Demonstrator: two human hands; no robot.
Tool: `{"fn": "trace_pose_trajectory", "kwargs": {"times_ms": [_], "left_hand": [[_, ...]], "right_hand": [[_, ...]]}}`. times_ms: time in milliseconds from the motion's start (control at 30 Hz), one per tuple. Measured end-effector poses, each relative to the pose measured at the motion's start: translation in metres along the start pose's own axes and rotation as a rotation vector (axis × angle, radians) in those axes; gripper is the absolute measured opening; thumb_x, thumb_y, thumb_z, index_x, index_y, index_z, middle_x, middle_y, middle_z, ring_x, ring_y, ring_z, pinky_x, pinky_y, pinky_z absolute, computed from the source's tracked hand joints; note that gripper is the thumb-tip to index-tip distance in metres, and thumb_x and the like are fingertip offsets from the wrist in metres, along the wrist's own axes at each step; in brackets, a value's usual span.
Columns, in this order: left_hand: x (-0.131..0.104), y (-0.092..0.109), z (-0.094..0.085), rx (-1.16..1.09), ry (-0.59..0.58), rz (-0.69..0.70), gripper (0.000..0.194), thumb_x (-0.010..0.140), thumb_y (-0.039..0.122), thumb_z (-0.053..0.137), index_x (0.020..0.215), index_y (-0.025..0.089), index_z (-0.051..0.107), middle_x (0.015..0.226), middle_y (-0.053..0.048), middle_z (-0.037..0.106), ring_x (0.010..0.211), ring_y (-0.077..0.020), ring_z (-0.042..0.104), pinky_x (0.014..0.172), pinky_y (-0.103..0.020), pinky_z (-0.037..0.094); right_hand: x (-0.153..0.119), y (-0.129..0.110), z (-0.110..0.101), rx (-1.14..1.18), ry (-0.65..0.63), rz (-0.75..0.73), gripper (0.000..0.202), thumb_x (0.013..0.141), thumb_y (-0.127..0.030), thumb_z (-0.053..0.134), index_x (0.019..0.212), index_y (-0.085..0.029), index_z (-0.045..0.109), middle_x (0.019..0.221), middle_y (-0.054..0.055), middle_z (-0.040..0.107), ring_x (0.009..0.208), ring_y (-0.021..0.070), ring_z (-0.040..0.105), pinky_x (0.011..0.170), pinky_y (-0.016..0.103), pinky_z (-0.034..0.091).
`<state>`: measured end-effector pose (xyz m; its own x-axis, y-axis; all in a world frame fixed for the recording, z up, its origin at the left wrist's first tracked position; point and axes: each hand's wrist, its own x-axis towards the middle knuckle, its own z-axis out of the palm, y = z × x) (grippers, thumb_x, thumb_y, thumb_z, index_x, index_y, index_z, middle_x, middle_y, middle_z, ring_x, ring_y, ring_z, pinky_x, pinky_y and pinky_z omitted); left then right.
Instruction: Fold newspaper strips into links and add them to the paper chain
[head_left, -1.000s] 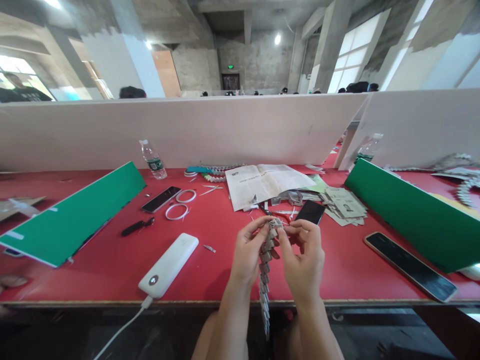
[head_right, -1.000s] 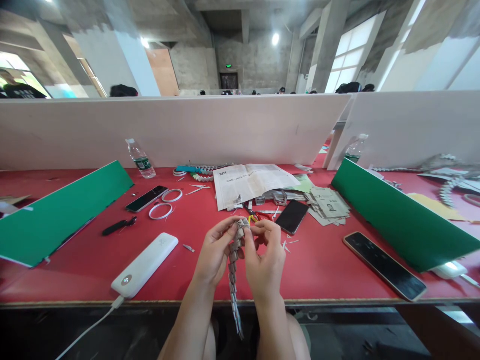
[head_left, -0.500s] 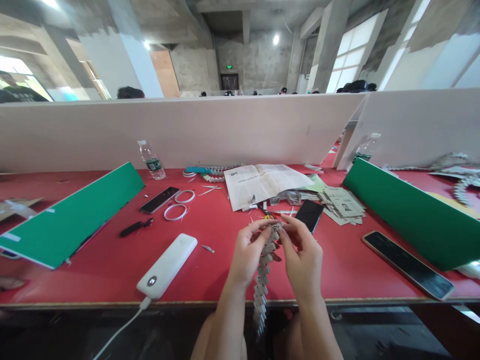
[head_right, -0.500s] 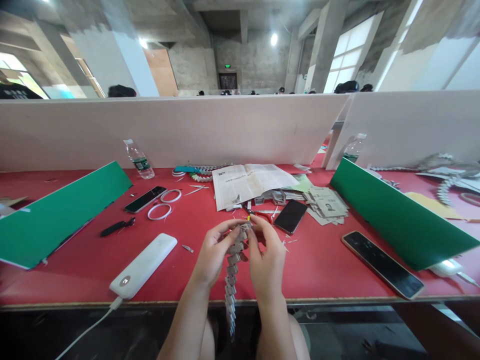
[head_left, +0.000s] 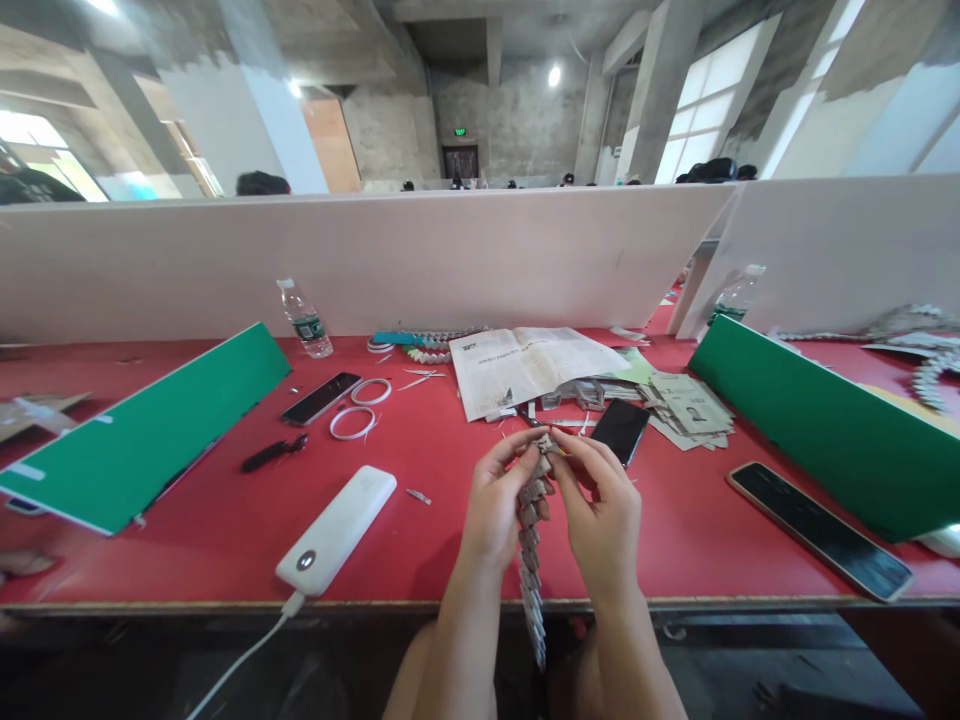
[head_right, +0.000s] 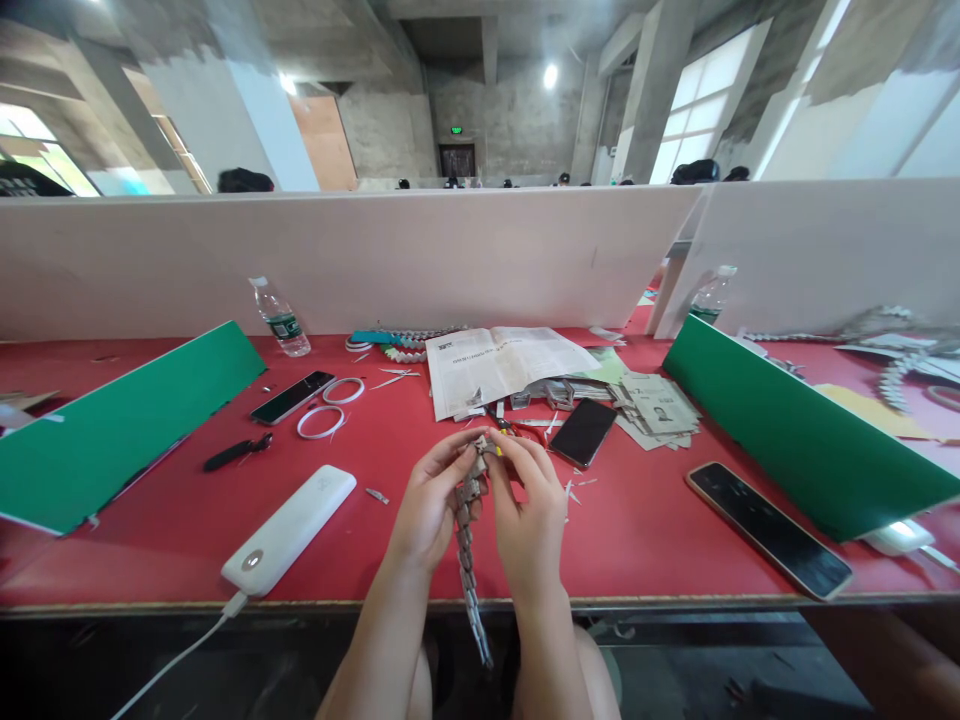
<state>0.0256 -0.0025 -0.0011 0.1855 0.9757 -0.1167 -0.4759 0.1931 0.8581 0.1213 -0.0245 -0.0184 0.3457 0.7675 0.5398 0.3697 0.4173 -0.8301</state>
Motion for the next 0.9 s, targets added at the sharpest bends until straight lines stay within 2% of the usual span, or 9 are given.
{"fn": "trace_pose_trajectory", "kwargs": {"times_ms": [133,300,433,533,667,900], "left_hand": [[0.0009,-0.001,0.0007,-0.03,0.028,0.01,0.032,0.069,0.032,0.07,0.097,0.018,0.066,0.065,0.002,0.059,0.046,-0.0064,0.052,0.037,-0.016,0.041],[0.0019,-0.0021,0.0011,-0.071,0.068,-0.025,0.03,0.068,0.032,0.071,0.093,0.016,0.064,0.063,0.002,0.058,0.044,-0.0067,0.051,0.036,-0.017,0.041],[0.0021,-0.0026,0.0012,-0.085,0.084,-0.045,0.028,0.068,0.03,0.071,0.091,0.017,0.062,0.064,0.002,0.058,0.045,-0.0072,0.052,0.035,-0.016,0.04],[0.0024,-0.0028,0.0016,-0.075,0.062,-0.036,0.027,0.069,0.029,0.07,0.091,0.017,0.062,0.065,0.002,0.058,0.044,-0.0069,0.052,0.033,-0.016,0.039],[0.0025,-0.0026,0.0028,-0.041,0.058,-0.068,0.031,0.069,0.03,0.069,0.096,0.016,0.063,0.069,0.0,0.06,0.045,-0.007,0.053,0.035,-0.016,0.04],[0.0005,-0.003,0.0034,0.017,0.064,-0.066,0.029,0.069,0.031,0.068,0.094,0.016,0.063,0.073,0.0,0.06,0.047,-0.0084,0.055,0.035,-0.017,0.041]], "right_hand": [[-0.0006,0.0022,0.0004,-0.035,0.007,-0.042,0.022,0.085,-0.018,0.053,0.102,-0.024,0.066,0.1,0.006,0.065,0.091,0.02,0.061,0.076,0.035,0.052],[-0.0001,0.0015,0.0021,-0.023,0.041,-0.012,0.013,0.085,-0.018,0.053,0.091,-0.021,0.065,0.099,0.007,0.061,0.094,0.0203,0.058,0.078,0.036,0.05],[0.0,0.0012,0.0021,-0.08,0.041,-0.012,0.01,0.084,-0.019,0.055,0.087,-0.021,0.064,0.089,0.005,0.062,0.088,0.0197,0.056,0.076,0.035,0.047],[-0.0002,0.0013,0.0025,-0.018,0.021,0.05,0.007,0.083,-0.02,0.056,0.089,-0.021,0.06,0.082,0.002,0.06,0.077,0.0165,0.055,0.069,0.031,0.046],[0.0003,0.0013,0.0023,0.107,0.043,0.142,0.013,0.082,-0.022,0.058,0.093,-0.021,0.053,0.08,0.0,0.056,0.073,0.0141,0.055,0.067,0.028,0.046],[0.0028,0.0006,-0.001,0.151,0.019,0.165,0.011,0.08,-0.019,0.06,0.086,-0.022,0.052,0.078,-0.002,0.054,0.073,0.0125,0.054,0.067,0.025,0.045]]}}
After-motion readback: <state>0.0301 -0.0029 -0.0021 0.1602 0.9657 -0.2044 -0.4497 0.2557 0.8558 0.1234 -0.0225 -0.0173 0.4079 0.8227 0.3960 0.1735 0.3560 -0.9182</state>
